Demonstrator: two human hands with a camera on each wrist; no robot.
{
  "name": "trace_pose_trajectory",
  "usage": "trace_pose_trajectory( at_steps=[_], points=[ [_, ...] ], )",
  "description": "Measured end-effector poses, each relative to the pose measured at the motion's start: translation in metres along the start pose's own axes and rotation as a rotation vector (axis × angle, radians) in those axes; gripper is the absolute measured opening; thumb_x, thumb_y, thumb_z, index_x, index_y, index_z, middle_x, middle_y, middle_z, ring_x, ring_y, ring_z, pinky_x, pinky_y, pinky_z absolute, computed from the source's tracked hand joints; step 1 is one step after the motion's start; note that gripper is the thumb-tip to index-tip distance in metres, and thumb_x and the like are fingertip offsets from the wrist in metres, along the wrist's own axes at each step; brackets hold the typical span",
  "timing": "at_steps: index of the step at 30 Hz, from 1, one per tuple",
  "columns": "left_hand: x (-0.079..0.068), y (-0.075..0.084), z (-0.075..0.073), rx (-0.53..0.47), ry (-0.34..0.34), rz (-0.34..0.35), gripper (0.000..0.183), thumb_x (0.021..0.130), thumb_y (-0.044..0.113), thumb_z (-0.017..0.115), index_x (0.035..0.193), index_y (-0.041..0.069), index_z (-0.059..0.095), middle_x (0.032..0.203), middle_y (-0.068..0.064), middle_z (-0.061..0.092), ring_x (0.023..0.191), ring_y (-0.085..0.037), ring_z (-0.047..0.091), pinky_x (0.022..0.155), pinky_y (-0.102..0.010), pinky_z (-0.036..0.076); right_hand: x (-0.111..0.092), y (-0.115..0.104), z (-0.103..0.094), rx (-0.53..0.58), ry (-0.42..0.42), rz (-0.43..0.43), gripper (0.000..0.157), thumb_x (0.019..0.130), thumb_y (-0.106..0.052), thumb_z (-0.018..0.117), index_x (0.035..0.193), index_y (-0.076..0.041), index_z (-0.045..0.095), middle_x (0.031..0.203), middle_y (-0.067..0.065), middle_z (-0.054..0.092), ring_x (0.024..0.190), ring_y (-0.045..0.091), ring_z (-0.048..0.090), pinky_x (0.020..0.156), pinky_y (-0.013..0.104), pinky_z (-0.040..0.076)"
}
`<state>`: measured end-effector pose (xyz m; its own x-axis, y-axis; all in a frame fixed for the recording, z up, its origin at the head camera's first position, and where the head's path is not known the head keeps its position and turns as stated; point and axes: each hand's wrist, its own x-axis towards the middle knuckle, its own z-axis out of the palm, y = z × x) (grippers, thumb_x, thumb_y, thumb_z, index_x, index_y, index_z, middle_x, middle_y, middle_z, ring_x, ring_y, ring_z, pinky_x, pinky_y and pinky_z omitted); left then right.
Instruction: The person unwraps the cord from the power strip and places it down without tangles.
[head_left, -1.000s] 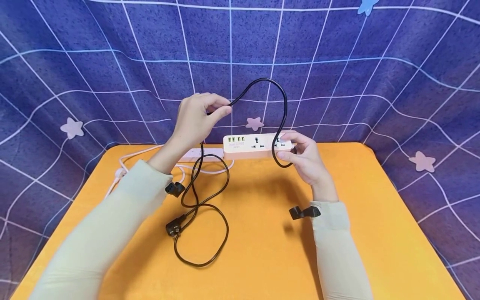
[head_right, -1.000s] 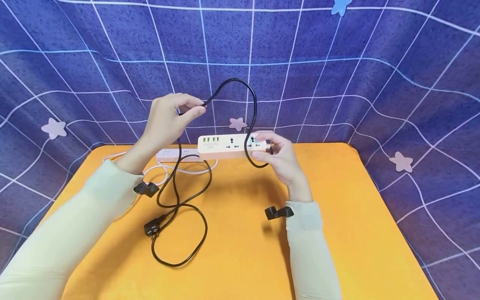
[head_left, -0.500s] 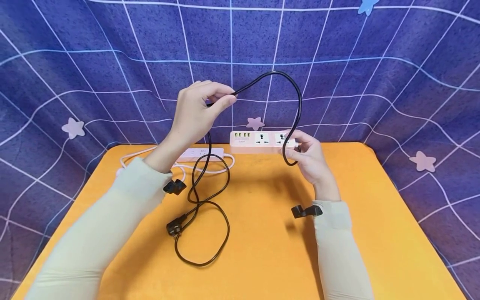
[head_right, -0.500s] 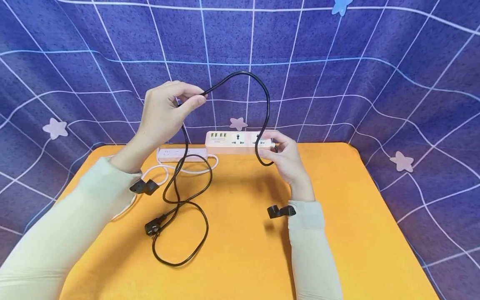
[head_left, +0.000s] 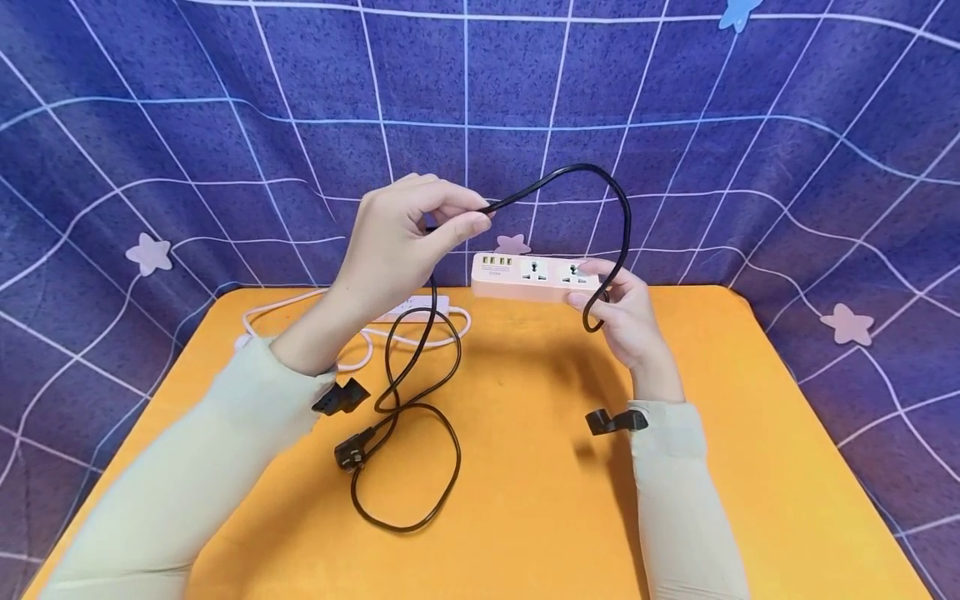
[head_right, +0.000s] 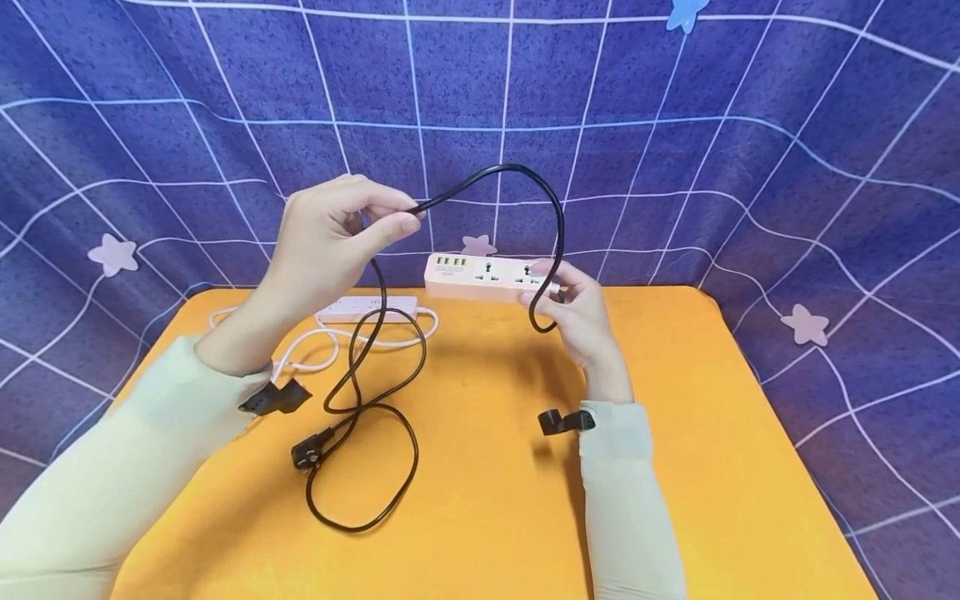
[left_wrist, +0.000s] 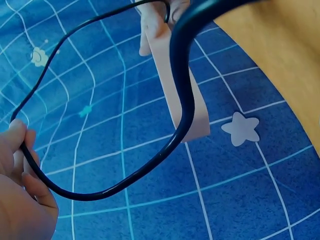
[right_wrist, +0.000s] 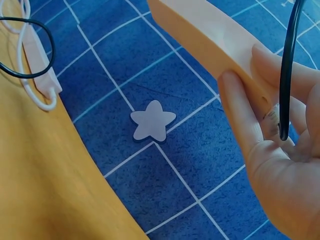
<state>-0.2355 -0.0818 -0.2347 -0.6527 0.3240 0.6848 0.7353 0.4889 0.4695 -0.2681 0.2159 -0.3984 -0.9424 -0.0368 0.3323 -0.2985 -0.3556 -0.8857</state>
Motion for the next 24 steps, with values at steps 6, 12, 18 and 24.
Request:
trace_pose_trajectory(
  at_steps=[6, 12, 18, 24],
  points=[
    [-0.012, 0.001, 0.001, -0.006, -0.032, 0.022, 0.008, 0.096, 0.026, 0.081, 0.102, 0.022, 0.085, 0.08, 0.01, 0.068, 0.077, -0.013, 0.052, 0.068, -0.027, 0.036, 0.0, -0.001, -0.004, 0.026, 0.02, 0.012, 0.048, 0.084, 0.027, 0.066, 0.107, -0.013, 0.078, 0.122, 0.005, 0.069, 0.089, 0.017, 0.075, 0.076, 0.025, 0.057],
    [-0.029, -0.004, 0.006, -0.027, -0.067, 0.054, 0.009, 0.093, 0.024, 0.084, 0.101, 0.021, 0.085, 0.082, 0.013, 0.07, 0.076, -0.01, 0.051, 0.066, -0.025, 0.039, -0.001, -0.002, -0.008, 0.027, 0.032, 0.024, 0.047, 0.084, 0.027, 0.066, 0.107, -0.013, 0.077, 0.122, 0.006, 0.07, 0.09, 0.016, 0.073, 0.078, 0.025, 0.059],
    [-0.047, -0.005, 0.01, -0.046, -0.093, 0.093, 0.014, 0.09, 0.018, 0.087, 0.103, 0.018, 0.084, 0.083, 0.014, 0.073, 0.075, -0.008, 0.053, 0.062, -0.022, 0.042, 0.001, -0.002, -0.01, 0.003, 0.039, 0.025, 0.045, 0.083, 0.025, 0.069, 0.106, -0.012, 0.078, 0.121, 0.005, 0.07, 0.087, 0.014, 0.071, 0.076, 0.024, 0.057],
    [-0.062, -0.004, 0.016, -0.1, -0.132, 0.098, 0.014, 0.089, 0.015, 0.087, 0.102, 0.017, 0.084, 0.083, 0.014, 0.072, 0.076, -0.008, 0.055, 0.062, -0.021, 0.044, 0.001, 0.0, -0.013, -0.049, 0.056, 0.021, 0.041, 0.083, 0.021, 0.074, 0.11, -0.01, 0.077, 0.12, 0.002, 0.069, 0.078, 0.01, 0.063, 0.071, 0.021, 0.055]
  ],
)
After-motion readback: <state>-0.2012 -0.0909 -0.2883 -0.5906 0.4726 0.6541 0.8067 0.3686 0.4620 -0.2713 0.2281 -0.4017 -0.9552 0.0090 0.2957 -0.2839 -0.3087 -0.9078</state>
